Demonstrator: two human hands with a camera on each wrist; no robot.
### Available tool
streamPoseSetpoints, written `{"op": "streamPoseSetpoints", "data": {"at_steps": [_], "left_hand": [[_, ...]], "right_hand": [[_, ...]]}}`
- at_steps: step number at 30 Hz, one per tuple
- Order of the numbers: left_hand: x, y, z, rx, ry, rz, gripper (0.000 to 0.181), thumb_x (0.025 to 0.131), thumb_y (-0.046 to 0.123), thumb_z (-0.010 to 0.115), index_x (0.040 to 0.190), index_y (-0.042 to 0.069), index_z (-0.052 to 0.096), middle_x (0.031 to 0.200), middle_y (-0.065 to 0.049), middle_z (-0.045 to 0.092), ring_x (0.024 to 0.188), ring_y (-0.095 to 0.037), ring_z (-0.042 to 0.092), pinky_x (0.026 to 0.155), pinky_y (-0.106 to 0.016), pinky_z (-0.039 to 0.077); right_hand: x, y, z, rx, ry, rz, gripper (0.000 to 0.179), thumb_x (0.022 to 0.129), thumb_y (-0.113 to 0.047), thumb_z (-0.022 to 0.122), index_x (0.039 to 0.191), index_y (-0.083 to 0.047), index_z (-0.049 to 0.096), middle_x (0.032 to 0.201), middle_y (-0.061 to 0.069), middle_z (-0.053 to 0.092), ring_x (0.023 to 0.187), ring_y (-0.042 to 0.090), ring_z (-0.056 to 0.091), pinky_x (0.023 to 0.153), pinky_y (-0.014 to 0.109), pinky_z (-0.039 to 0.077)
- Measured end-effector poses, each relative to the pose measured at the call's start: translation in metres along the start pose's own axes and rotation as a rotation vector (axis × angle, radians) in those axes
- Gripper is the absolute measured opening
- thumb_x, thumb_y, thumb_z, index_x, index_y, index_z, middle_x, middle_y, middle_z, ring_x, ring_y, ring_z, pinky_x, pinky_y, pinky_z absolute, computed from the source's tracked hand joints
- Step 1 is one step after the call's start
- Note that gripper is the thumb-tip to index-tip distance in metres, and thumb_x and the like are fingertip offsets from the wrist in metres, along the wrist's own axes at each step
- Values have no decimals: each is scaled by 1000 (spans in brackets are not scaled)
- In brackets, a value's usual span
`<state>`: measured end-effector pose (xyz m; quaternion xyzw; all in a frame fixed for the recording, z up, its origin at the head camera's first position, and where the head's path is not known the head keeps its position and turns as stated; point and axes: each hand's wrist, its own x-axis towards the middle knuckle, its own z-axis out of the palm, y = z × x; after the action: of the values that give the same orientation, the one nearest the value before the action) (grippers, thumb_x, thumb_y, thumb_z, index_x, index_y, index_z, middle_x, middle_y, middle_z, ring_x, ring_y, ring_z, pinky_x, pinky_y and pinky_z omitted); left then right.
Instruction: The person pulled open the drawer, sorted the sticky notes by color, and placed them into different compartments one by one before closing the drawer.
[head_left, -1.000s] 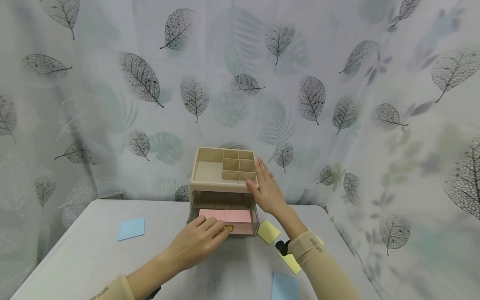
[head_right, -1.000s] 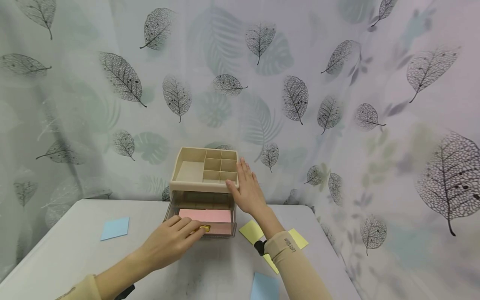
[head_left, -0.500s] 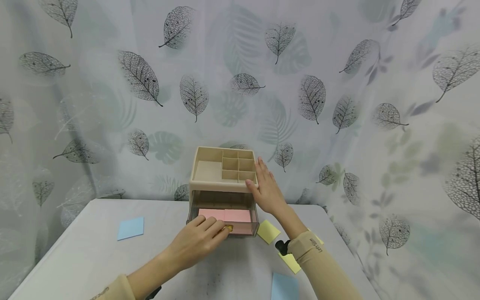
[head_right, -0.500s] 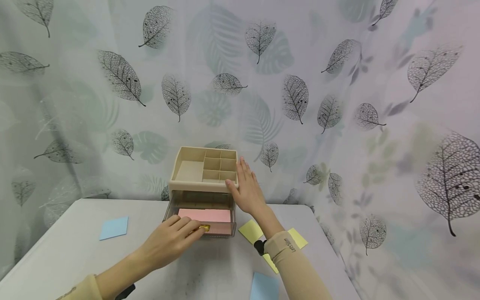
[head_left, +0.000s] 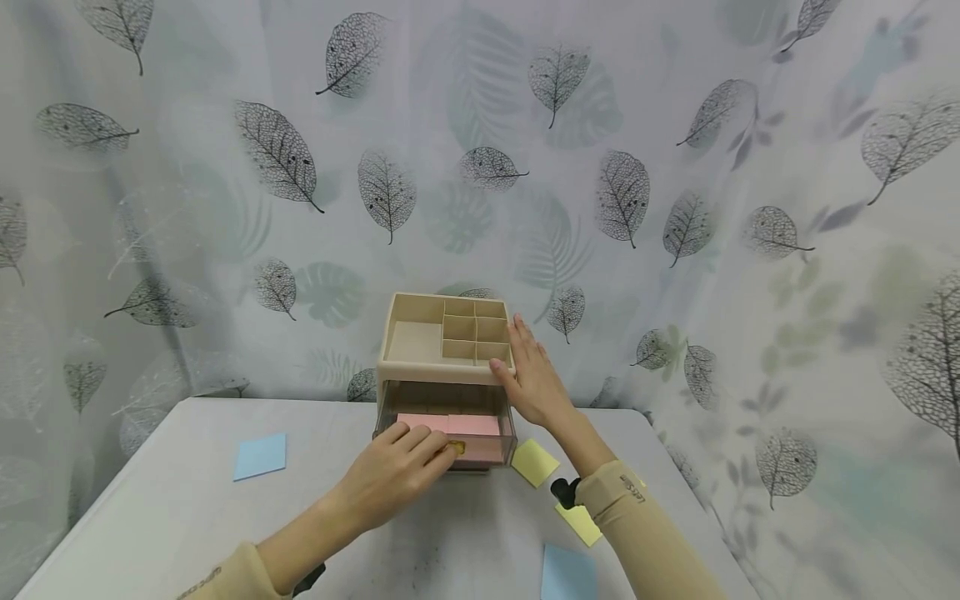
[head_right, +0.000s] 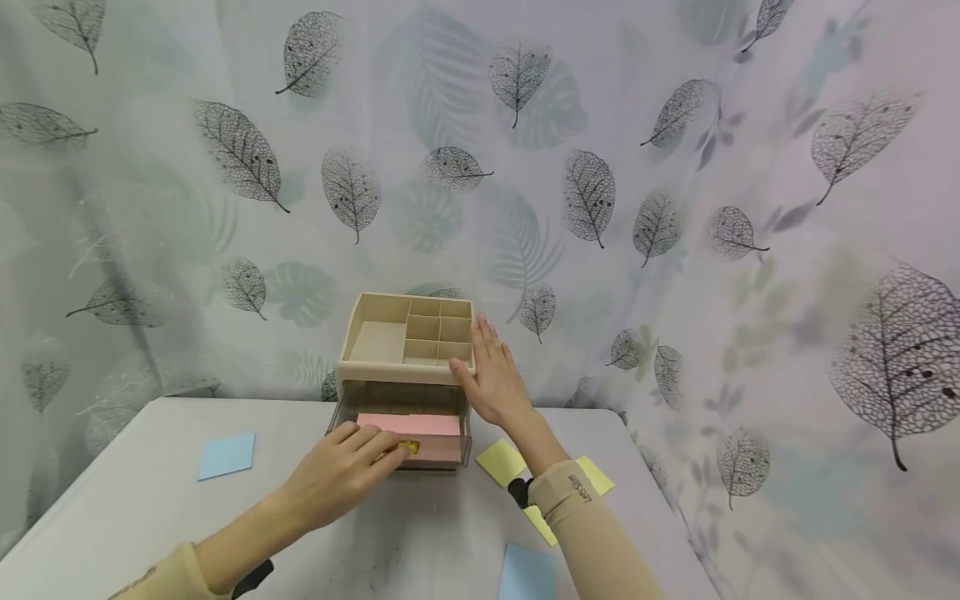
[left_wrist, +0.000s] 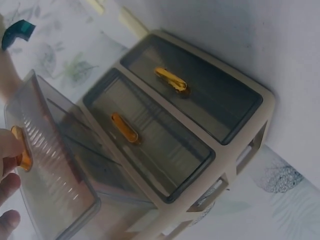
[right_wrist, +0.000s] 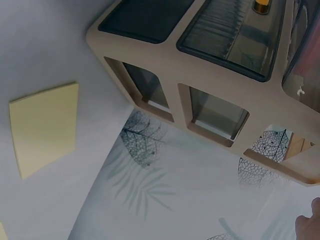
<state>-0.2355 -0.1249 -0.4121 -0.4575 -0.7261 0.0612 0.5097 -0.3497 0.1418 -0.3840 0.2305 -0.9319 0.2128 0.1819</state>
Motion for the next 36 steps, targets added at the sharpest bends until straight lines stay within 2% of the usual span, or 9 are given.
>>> {"op": "streamPoseSetpoints", "data": {"at_steps": [9,16,22,28,32,36], "left_hand": [[1,-5,6,-6,-8,-27,48,115,13,28,104,12,75,92,0,63,77,-17,57,65,-27,45],[2,-7,11,-44,-56,-61,42,114,20,34,106,12,74,95,0,64,80,-18,61,68,-29,50],[1,-10,17,-56,-36,-83,41,113,16,35,104,13,74,95,-1,64,80,-18,61,66,-30,49],[2,-12,22,-64,-50,-105,41,113,16,33,104,13,73,97,-2,64,80,-19,59,66,-30,47],[4,-14,26,-62,-41,-118,36,111,17,38,103,13,73,97,-1,63,80,-19,58,65,-30,46],[5,-17,31,-60,-26,-125,25,105,15,49,100,13,73,96,-1,62,80,-19,57,66,-30,46]], "right_hand": [[0,-1,-1,2,-16,2,79,111,-55,32,168,-8,6,176,4,-1,161,26,4,128,56,13],[0,-2,-2,5,-21,8,79,110,-57,31,168,-9,6,176,4,-2,161,23,2,129,54,10],[1,0,-1,6,-12,1,79,111,-55,33,168,-7,7,176,8,2,161,25,4,128,55,12],[1,-1,-1,12,-14,7,78,111,-54,34,168,-8,7,176,7,2,161,26,5,128,55,12],[1,-1,-1,10,-19,10,78,111,-55,33,168,-9,6,176,6,0,161,26,5,129,54,11],[1,-1,-1,5,-19,10,79,111,-56,32,168,-9,5,176,6,0,161,24,3,128,56,13]]}}
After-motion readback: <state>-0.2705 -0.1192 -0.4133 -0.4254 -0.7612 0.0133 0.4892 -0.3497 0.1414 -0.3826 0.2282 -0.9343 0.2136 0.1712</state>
